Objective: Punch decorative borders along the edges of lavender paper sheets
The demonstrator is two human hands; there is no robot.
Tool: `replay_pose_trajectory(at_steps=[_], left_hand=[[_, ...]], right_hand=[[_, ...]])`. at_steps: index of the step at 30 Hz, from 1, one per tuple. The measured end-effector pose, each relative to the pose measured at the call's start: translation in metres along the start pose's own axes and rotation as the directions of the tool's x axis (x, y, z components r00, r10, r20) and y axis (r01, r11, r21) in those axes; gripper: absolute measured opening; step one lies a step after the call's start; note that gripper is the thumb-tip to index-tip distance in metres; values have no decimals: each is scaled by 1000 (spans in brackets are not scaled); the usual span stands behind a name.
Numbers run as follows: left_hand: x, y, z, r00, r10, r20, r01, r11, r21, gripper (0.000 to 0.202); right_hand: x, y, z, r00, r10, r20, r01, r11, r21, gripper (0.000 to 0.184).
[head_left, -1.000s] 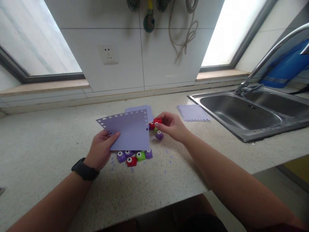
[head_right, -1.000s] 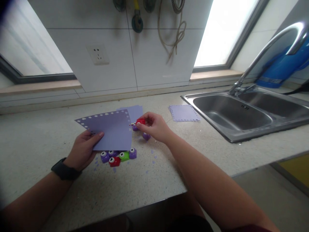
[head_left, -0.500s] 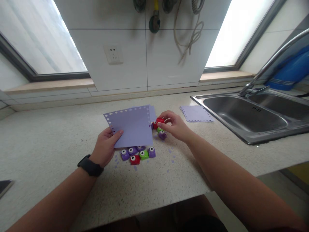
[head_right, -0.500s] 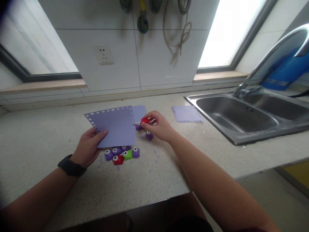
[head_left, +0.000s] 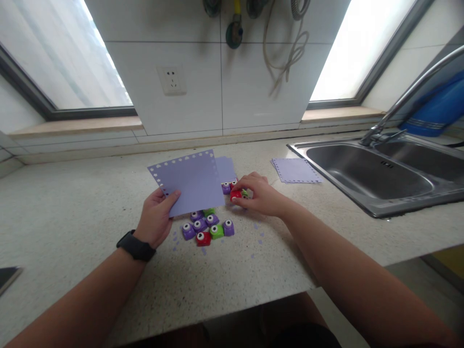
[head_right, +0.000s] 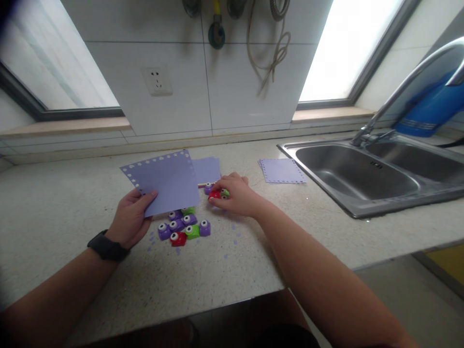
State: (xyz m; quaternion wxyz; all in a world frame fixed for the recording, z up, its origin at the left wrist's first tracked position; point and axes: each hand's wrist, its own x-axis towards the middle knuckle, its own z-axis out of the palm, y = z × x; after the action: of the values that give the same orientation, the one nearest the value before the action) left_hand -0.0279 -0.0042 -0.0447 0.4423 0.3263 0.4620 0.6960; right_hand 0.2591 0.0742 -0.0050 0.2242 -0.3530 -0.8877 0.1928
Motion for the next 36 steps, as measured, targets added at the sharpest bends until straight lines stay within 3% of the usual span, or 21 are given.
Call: replay_pose_trajectory(at_steps=[4, 8, 15, 24, 30, 33, 36], left_hand=[[0, 0, 0, 1000, 1, -5, -1, 1000, -3, 42], [0, -1, 0, 1000, -1, -12, 1, 1000, -2, 40], [0, -1, -1, 1000, 2, -24, -2, 1000, -8, 36], [0, 0, 0, 1000, 5, -16, -5, 1000, -15, 37], [0, 0, -1, 999, 15, -28, -15, 1000, -19, 36], [1, 0, -1, 999, 28, -40, -28, 1000, 1, 34], [0, 0, 0, 999, 34, -42, -34, 999, 16, 36]], right_hand=[[-2, -6, 3, 990, -32, 136, 50, 990, -129, 23], [-1, -7, 7, 989, -36, 146, 62, 982, -176, 26], [-1, -5, 11, 995, 6, 97, 18, 969, -246, 36], [2, -2, 11, 999, 37, -5, -37, 970, -239, 26], [2, -8, 6, 993, -60, -102, 46, 990, -133, 20], [-2, -16, 2, 994, -103, -28, 100, 991, -89, 22], [-6, -27, -1, 988, -85, 127, 98, 990, -99, 27]])
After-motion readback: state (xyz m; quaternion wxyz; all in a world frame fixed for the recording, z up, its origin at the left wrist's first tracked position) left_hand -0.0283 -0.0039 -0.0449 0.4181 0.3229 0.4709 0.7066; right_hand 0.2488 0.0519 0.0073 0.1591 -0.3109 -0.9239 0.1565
